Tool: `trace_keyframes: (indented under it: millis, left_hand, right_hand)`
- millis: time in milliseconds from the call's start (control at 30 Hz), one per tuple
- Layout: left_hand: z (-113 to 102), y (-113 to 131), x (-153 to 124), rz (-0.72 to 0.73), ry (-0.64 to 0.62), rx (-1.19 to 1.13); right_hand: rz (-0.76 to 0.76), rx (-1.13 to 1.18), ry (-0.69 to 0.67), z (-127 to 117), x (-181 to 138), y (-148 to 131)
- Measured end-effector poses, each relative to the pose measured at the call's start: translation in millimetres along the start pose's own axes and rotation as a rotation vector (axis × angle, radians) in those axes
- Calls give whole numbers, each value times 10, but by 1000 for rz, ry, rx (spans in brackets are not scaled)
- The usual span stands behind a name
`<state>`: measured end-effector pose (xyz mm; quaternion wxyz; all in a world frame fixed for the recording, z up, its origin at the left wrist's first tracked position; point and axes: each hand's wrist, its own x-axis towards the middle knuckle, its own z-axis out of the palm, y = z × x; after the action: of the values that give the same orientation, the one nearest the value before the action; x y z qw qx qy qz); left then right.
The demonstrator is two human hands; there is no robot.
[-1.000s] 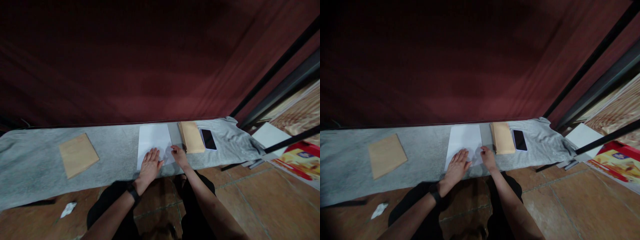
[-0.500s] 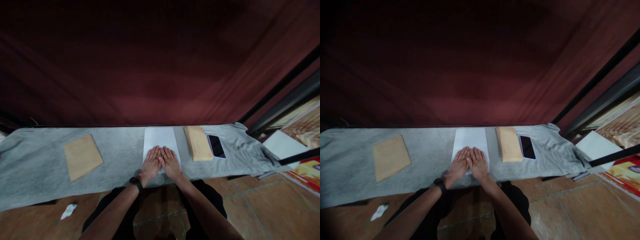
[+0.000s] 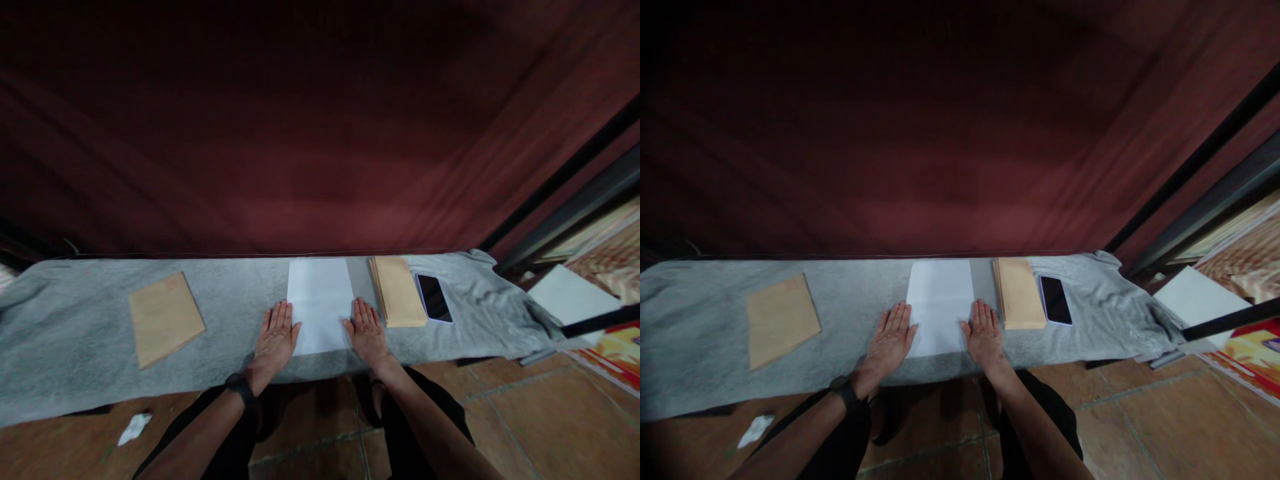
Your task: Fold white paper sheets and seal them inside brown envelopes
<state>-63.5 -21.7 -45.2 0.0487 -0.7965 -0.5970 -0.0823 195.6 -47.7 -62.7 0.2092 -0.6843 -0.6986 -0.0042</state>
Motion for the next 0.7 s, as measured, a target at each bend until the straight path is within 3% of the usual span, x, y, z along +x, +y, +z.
trace_keyframes:
  millis: [100,200,300,367,533,700]
  left_hand:
    - [-48,64,140,17,49,-33]
    - [-51,241,452,90,53,-116]
    - [19,420,793,176,1,-150]
    - [89,472,947,147,-59,-135]
    - [212,365,1031,64,-84,-77]
    - [262,164,1049,1,-31,-73]
  right_hand:
    - [21,21,-8,-18,193,-90]
    - [-63,108,-62,15,533,-320]
    - [-149,172,-118,130,828,-551]
    - [-153,174,-139,235,934,-637]
    - [-147,107,-142,443,983,-601]
    - [-150,64,-81,461,999,-410]
